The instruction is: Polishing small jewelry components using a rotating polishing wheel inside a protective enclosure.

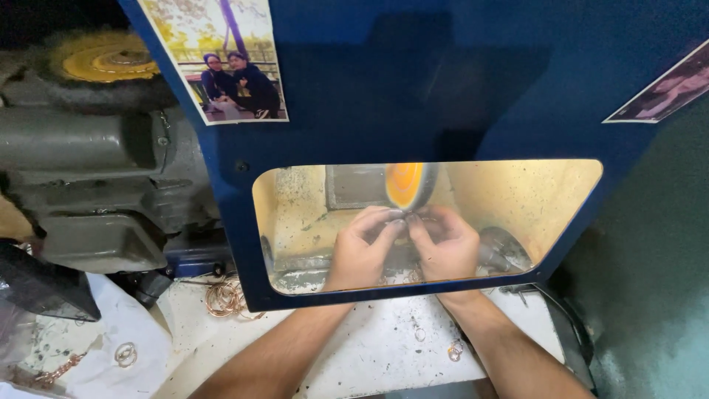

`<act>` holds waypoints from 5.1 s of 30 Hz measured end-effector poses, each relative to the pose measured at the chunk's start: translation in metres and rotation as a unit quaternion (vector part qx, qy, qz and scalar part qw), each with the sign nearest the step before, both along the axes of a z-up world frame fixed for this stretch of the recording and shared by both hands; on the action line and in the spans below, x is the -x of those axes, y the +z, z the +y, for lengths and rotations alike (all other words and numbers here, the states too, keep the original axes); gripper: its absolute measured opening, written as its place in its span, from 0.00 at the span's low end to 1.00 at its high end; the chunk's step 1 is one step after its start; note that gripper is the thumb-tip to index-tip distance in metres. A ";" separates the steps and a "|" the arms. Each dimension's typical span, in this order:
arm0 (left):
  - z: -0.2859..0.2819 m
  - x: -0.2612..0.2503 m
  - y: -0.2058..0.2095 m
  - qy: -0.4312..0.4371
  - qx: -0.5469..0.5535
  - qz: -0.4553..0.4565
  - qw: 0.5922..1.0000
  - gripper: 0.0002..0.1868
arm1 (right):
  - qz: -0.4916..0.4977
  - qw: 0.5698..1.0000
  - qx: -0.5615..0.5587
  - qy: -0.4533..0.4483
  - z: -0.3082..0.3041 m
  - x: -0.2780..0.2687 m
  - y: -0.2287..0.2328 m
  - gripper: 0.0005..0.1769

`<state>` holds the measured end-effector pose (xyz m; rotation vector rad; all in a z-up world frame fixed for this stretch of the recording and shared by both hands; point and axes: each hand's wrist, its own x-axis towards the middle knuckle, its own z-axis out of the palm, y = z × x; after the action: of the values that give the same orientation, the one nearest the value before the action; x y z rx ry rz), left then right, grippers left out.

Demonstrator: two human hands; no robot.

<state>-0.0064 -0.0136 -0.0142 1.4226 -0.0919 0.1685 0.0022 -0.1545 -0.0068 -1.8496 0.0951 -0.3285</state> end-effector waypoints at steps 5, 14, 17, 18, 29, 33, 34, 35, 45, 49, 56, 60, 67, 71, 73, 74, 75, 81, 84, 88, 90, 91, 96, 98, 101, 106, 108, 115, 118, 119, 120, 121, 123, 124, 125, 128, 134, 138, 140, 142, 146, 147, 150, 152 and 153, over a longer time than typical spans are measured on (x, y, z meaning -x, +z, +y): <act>-0.001 0.001 0.007 0.008 0.007 -0.007 1.000 0.09 | -0.003 1.000 0.005 -0.005 0.003 0.002 0.007 0.13; 0.015 -0.002 0.007 0.004 -0.027 -0.142 0.990 0.06 | -0.086 0.995 0.030 0.050 -0.011 0.008 0.015 0.08; 0.029 -0.013 -0.003 0.004 -0.054 -0.202 0.978 0.02 | -0.116 0.975 0.143 0.125 -0.021 0.001 0.023 0.12; 0.034 -0.016 -0.009 0.013 -0.071 -0.216 0.974 0.10 | -0.135 0.952 0.209 0.175 -0.022 0.000 0.025 0.15; 0.037 -0.014 -0.014 -0.004 -0.042 -0.070 0.997 0.23 | -0.082 0.824 0.519 0.214 -0.089 0.045 0.004 0.12; 0.034 -0.011 -0.010 -0.015 -0.077 -0.065 0.995 0.23 | -0.108 0.824 0.511 0.217 -0.095 0.046 0.000 0.11; 0.033 -0.011 -0.010 -0.017 -0.075 -0.066 0.995 0.23 | -0.107 0.824 0.513 0.215 -0.096 0.047 0.002 0.11; 0.033 -0.012 -0.010 -0.018 -0.076 -0.074 0.994 0.22 | -0.110 0.830 0.500 0.221 -0.097 0.048 0.005 0.11; 0.034 -0.009 -0.008 -0.032 -0.092 -0.066 0.993 0.20 | -0.094 0.865 0.462 0.172 -0.087 0.076 0.040 0.08; 0.035 -0.010 -0.011 -0.026 -0.093 -0.053 0.994 0.20 | 0.011 0.877 0.403 0.261 -0.106 0.100 0.031 0.07; 0.029 -0.011 -0.014 -0.037 -0.114 -0.051 0.991 0.18 | 0.093 0.856 0.388 0.328 -0.111 0.112 0.022 0.09; 0.029 -0.012 -0.010 -0.043 -0.111 -0.045 0.992 0.17 | 0.085 0.872 0.382 0.295 -0.113 0.110 0.014 0.06; 0.025 -0.010 -0.009 -0.059 -0.120 -0.068 0.989 0.12 | 0.036 0.921 0.346 0.174 -0.122 0.094 -0.012 0.12; 0.016 -0.010 -0.013 -0.125 -0.149 -0.151 0.969 0.04 | 0.100 0.972 0.174 0.119 -0.096 0.047 -0.001 0.12; 0.014 -0.011 -0.015 -0.145 -0.153 -0.188 0.959 0.07 | 0.125 0.982 0.055 0.133 -0.075 0.022 0.011 0.16; 0.014 -0.011 -0.016 -0.145 -0.156 -0.191 0.958 0.08 | 0.159 0.975 0.055 0.142 -0.062 0.014 0.022 0.20; 0.015 -0.012 -0.017 -0.145 -0.159 -0.193 0.957 0.09 | 0.193 0.968 0.056 0.151 -0.048 0.005 0.032 0.23; 0.025 -0.016 -0.003 -0.094 -0.148 -0.121 0.977 0.06 | 0.150 0.963 0.116 0.190 -0.034 -0.019 0.011 0.23; 0.024 -0.026 -0.010 -0.105 -0.161 -0.160 0.968 0.04 | 0.018 0.981 0.067 0.183 -0.046 -0.019 0.002 0.16; 0.020 -0.029 -0.017 -0.095 -0.180 -0.172 0.964 0.05 | -0.013 0.975 0.075 0.209 -0.041 -0.015 0.016 0.12; 0.019 -0.028 -0.013 -0.079 -0.213 -0.208 0.952 0.04 | 0.007 0.977 0.049 0.207 -0.037 -0.013 0.022 0.11; 0.018 -0.027 -0.011 -0.077 -0.214 -0.211 0.951 0.04 | 0.003 0.977 0.049 0.208 -0.041 -0.014 0.017 0.11; 0.015 -0.014 0.008 -0.013 -0.197 -0.221 0.955 0.02 | 0.016 0.981 0.004 0.193 -0.048 -0.014 -0.004 0.15; 0.014 -0.010 0.008 -0.009 -0.172 -0.200 0.965 0.03 | 0.008 0.983 -0.002 0.183 -0.043 -0.012 0.000 0.16; 0.011 -0.005 0.008 -0.003 -0.138 -0.170 0.976 0.05 | 0.003 0.986 -0.020 0.167 -0.040 -0.016 -0.002 0.17; 0.003 -0.003 0.001 0.034 -0.120 -0.172 0.977 0.05 | 0.016 0.988 -0.056 0.142 -0.039 -0.021 -0.017 0.14; 0.001 -0.001 0.006 0.060 -0.136 -0.157 0.976 0.04 | 0.025 0.989 -0.066 0.132 -0.037 -0.023 -0.026 0.13; 0.005 -0.003 0.007 0.071 -0.120 -0.147 0.979 0.04 | 0.038 0.990 -0.058 0.119 -0.030 -0.025 -0.021 0.10; 0.006 -0.001 0.010 0.059 -0.116 -0.159 0.979 0.05 | 0.017 0.992 -0.041 0.116 -0.035 -0.022 -0.022 0.12; 0.005 0.000 0.011 0.066 -0.126 -0.193 0.971 0.06 | -0.056 0.988 -0.050 0.132 -0.037 -0.019 -0.020 0.11; 0.005 0.001 0.013 0.074 -0.137 -0.227 0.961 0.08 | -0.129 0.979 -0.059 0.148 -0.038 -0.017 -0.017 0.11; 0.005 0.000 0.011 0.074 -0.137 -0.228 0.961 0.08 | -0.130 0.979 -0.060 0.148 -0.034 -0.015 -0.012 0.11; 0.005 0.000 0.006 0.078 -0.147 -0.224 0.960 0.09 | -0.108 0.985 -0.037 0.126 -0.026 -0.010 -0.004 0.11; 0.005 -0.001 0.006 0.076 -0.146 -0.225 0.960 0.09 | -0.108 0.986 -0.037 0.124 -0.025 -0.012 -0.010 0.11; 0.005 -0.001 0.007 0.080 -0.149 -0.216 0.962 0.09 | -0.081 0.990 -0.042 0.111 -0.024 -0.014 -0.016 0.12; 0.005 -0.003 0.008 0.081 -0.151 -0.205 0.964 0.08 | -0.043 0.994 -0.050 0.093 -0.021 -0.015 -0.015 0.13; 0.006 -0.002 0.010 0.076 -0.147 -0.208 0.964 0.08 | -0.058 0.993 -0.061 0.088 -0.019 -0.014 -0.015 0.13; 0.008 -0.003 0.011 0.071 -0.156 -0.207 0.963 0.07 | -0.060 0.993 -0.058 0.081 -0.015 -0.015 -0.016 0.13; 0.006 -0.003 0.010 0.066 -0.151 -0.211 0.964 0.07 | -0.072 0.993 -0.043 0.081 -0.018 -0.011 -0.012 0.14; 0.006 -0.004 0.012 0.062 -0.145 -0.216 0.964 0.07 | -0.085 0.993 -0.027 0.082 -0.022 -0.011 -0.003 0.14; 0.011 -0.002 0.006 0.030 -0.116 -0.216 0.969 0.06 | -0.288 0.934 0.064 0.199 -0.026 0.002 0.025 0.13; 0.011 -0.003 0.004 0.021 -0.106 -0.207 0.972 0.05 | -0.294 0.919 0.090 0.247 -0.027 0.007 0.035 0.15; 0.011 -0.001 0.009 -0.002 -0.089 -0.175 0.981 0.03 | -0.320 0.906 0.198 0.194 -0.030 0.001 0.031 0.14; 0.009 -0.002 0.007 -0.017 -0.070 -0.151 0.986 0.02 | -0.277 0.939 0.127 0.157 -0.022 0.003 0.022 0.14; 0.009 -0.003 0.007 -0.030 -0.051 -0.127 0.990 0.02 | -0.232 0.964 0.056 0.120 -0.018 0.003 0.017 0.16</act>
<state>-0.0029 -0.0050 -0.0074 1.4932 -0.3577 0.2982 -0.0007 -0.1721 0.0101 -1.8237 -0.4742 -0.5971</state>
